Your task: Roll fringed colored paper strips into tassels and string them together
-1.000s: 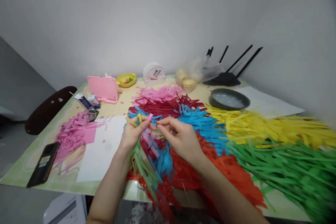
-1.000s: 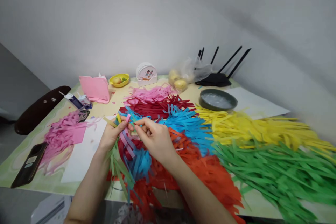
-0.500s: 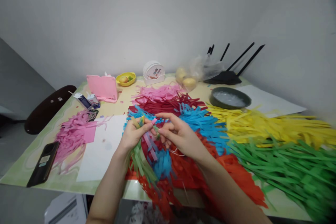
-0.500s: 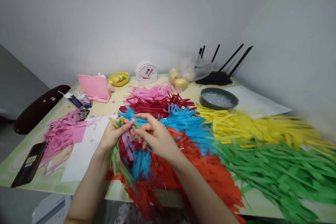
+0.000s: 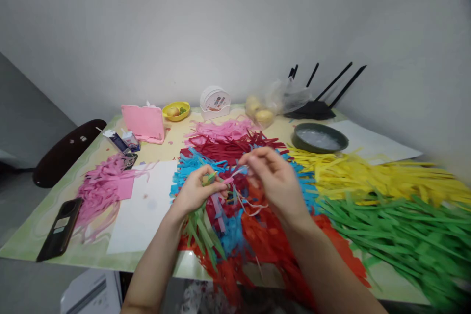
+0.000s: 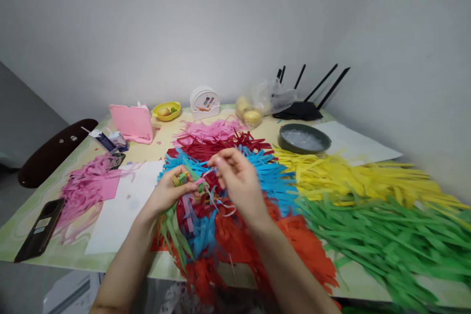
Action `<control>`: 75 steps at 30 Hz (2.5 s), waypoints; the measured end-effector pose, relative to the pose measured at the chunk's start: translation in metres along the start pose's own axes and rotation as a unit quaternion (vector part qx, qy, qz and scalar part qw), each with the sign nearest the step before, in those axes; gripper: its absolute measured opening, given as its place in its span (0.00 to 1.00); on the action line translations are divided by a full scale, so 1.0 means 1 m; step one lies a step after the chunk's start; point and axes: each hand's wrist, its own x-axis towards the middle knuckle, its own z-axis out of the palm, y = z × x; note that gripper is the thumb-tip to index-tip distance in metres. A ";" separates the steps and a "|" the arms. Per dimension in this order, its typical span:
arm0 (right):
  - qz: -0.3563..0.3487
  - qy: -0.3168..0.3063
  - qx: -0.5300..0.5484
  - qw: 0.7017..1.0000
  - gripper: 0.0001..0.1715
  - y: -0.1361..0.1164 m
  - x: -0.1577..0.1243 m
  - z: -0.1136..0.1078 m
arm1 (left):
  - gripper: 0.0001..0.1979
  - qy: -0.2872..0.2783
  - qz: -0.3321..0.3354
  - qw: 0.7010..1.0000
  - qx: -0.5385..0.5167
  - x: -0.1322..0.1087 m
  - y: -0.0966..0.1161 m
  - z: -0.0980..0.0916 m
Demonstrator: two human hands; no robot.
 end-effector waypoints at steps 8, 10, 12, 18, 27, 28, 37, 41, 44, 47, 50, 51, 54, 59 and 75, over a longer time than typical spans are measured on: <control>-0.161 0.257 0.232 0.924 0.11 -0.037 0.015 -0.066 | 0.21 0.072 0.046 0.996 0.015 0.011 -0.005 -0.031; -0.186 0.265 0.217 0.921 0.10 -0.037 0.012 -0.067 | 0.22 0.112 0.058 0.991 0.035 0.013 -0.005 -0.036; -0.175 0.236 0.186 0.938 0.09 -0.032 0.008 -0.055 | 0.23 0.145 0.074 0.985 0.063 0.012 -0.003 -0.038; -0.073 0.071 0.034 0.994 0.07 -0.013 -0.002 -0.019 | 0.20 0.177 0.123 0.973 0.085 0.001 0.013 -0.045; -0.187 0.317 0.144 0.919 0.08 -0.019 0.026 -0.066 | 0.25 0.219 0.110 0.966 -0.079 -0.007 0.017 -0.081; -0.186 0.297 0.112 0.930 0.07 -0.017 0.023 -0.060 | 0.24 0.207 0.128 0.967 -0.074 -0.006 0.017 -0.076; -0.104 -0.089 -0.192 0.972 0.08 -0.005 -0.011 0.025 | 0.10 0.009 0.144 0.964 -0.225 0.007 0.004 -0.025; -0.104 -0.132 -0.216 0.962 0.08 -0.003 -0.008 0.034 | 0.14 0.013 0.127 0.975 -0.183 0.009 -0.004 -0.026; -0.106 -0.141 -0.222 0.959 0.08 0.000 -0.006 0.036 | 0.20 0.003 0.106 0.983 -0.151 0.007 -0.006 -0.025; -0.098 -0.136 -0.220 0.961 0.08 0.004 -0.005 0.036 | 0.27 -0.005 0.106 0.985 -0.134 0.004 -0.006 -0.023; -0.086 -0.134 -0.217 0.963 0.09 0.008 -0.004 0.034 | 0.28 -0.014 0.103 0.986 -0.131 0.002 -0.005 -0.022; -0.082 -0.135 -0.216 0.964 0.09 0.009 -0.003 0.034 | 0.28 -0.015 0.101 0.986 -0.130 0.002 -0.005 -0.022; -0.070 -0.139 -0.209 0.965 0.10 0.010 -0.003 0.033 | 0.29 -0.011 0.089 0.990 -0.109 0.000 -0.003 -0.020; 0.019 -0.176 -0.079 0.981 0.12 0.014 -0.003 0.035 | 0.36 -0.026 0.043 0.998 -0.028 -0.004 0.003 -0.015; 0.108 -0.264 0.039 0.958 0.23 0.011 -0.002 0.019 | 0.29 -0.076 0.017 0.997 0.019 -0.010 0.012 -0.015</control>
